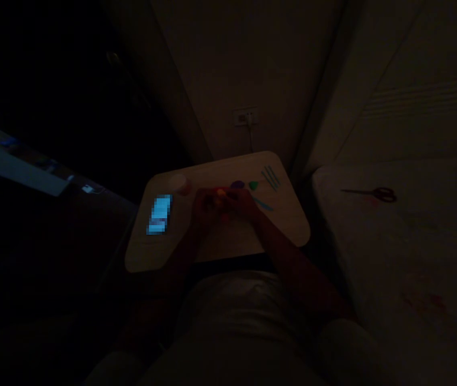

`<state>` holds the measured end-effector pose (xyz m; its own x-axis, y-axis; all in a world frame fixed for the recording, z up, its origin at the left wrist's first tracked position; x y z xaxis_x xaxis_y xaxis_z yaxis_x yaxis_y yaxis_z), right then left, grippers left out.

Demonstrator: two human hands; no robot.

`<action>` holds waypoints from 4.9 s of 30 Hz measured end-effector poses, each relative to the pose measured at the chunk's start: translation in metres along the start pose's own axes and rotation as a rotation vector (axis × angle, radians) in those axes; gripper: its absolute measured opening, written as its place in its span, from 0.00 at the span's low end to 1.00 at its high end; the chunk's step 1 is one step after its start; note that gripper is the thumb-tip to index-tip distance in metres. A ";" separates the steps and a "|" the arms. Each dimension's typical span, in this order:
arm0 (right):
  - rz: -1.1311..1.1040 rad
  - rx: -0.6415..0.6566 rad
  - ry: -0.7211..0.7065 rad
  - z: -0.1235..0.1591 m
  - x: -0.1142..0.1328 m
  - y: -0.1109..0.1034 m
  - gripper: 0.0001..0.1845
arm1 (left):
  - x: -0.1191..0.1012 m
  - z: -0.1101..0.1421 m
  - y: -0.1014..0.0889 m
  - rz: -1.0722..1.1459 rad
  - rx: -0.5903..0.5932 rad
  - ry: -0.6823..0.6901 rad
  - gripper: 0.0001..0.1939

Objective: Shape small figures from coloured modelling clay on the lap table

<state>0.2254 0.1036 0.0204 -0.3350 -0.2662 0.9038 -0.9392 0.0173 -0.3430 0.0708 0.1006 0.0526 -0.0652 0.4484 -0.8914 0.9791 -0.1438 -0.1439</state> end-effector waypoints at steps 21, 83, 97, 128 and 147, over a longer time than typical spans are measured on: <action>-0.126 -0.027 0.037 0.001 -0.010 -0.003 0.30 | 0.035 -0.001 -0.001 0.085 0.033 -0.249 0.20; -0.209 -0.053 -0.012 0.002 -0.010 -0.005 0.25 | 0.036 0.003 0.011 0.174 0.162 -0.216 0.29; -0.283 0.090 0.090 0.005 -0.013 0.013 0.27 | 0.037 0.004 0.013 0.161 0.224 -0.230 0.29; -0.169 0.123 0.033 0.006 -0.009 0.012 0.23 | 0.030 0.001 -0.002 0.176 0.035 -0.224 0.32; -0.042 0.168 -0.058 0.008 0.004 0.016 0.23 | 0.024 0.003 0.010 0.151 0.171 -0.184 0.26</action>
<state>0.2096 0.0949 0.0160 -0.2859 -0.3183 0.9038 -0.9250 -0.1547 -0.3471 0.0783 0.1074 0.0286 0.0294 0.2457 -0.9689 0.9347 -0.3502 -0.0605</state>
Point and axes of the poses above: each hand's wrist, its own z-axis away from the middle knuckle, its own y-axis out of the palm, x = y × z, the point moved 9 cm from there along -z, towards the middle knuckle, and after that the axes turned 3 degrees about z, right-handed, at the moved point
